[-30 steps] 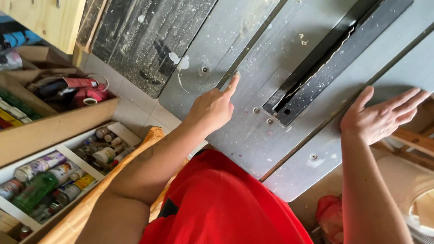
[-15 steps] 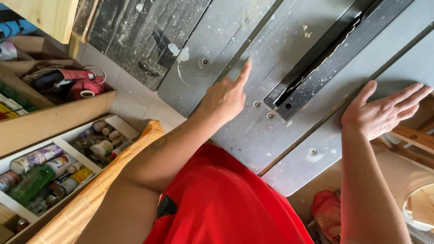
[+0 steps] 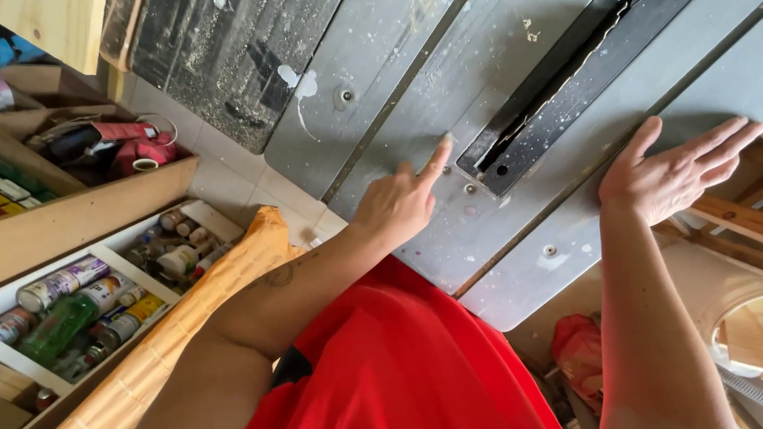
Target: Cleaning residue from a table saw surface using a small hand scraper
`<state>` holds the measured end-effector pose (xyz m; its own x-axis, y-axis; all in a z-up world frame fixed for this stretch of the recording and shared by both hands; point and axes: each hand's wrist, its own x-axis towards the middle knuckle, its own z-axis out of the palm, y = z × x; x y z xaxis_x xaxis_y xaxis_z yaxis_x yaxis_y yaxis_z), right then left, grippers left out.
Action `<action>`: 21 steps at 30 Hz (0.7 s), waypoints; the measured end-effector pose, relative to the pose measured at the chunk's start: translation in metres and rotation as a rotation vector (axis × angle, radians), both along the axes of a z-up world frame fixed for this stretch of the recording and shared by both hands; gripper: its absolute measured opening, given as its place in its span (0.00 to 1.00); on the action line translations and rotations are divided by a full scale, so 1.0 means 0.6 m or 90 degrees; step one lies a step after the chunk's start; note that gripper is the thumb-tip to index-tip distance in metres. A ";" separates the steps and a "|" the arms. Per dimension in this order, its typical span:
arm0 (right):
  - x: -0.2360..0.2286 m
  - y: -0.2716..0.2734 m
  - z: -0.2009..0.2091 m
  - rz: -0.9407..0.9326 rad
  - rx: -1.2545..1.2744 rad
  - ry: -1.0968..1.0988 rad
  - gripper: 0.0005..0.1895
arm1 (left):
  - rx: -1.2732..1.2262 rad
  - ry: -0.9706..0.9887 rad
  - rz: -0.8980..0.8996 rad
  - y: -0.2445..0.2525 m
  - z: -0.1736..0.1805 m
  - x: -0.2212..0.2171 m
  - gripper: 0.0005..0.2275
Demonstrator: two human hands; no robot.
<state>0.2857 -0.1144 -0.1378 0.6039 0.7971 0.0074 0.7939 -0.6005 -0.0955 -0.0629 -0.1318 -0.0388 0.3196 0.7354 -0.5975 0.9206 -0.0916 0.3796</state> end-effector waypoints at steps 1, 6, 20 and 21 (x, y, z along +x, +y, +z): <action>0.000 0.000 -0.001 0.003 0.003 0.000 0.42 | -0.006 0.005 -0.011 0.004 -0.005 0.005 0.39; -0.001 0.006 0.006 -0.008 -0.009 0.008 0.42 | -0.032 0.027 -0.041 0.000 0.010 0.004 0.38; -0.002 0.001 0.000 -0.008 0.004 0.017 0.42 | 0.052 -0.010 -0.009 0.029 -0.030 0.043 0.39; -0.001 0.005 0.001 -0.007 0.006 0.016 0.42 | 0.053 -0.011 -0.008 0.023 -0.023 0.038 0.39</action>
<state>0.2852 -0.1117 -0.1371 0.6124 0.7906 -0.0005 0.7847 -0.6079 -0.1217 -0.0404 -0.1178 -0.0523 0.3387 0.7784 -0.5285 0.9128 -0.1355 0.3853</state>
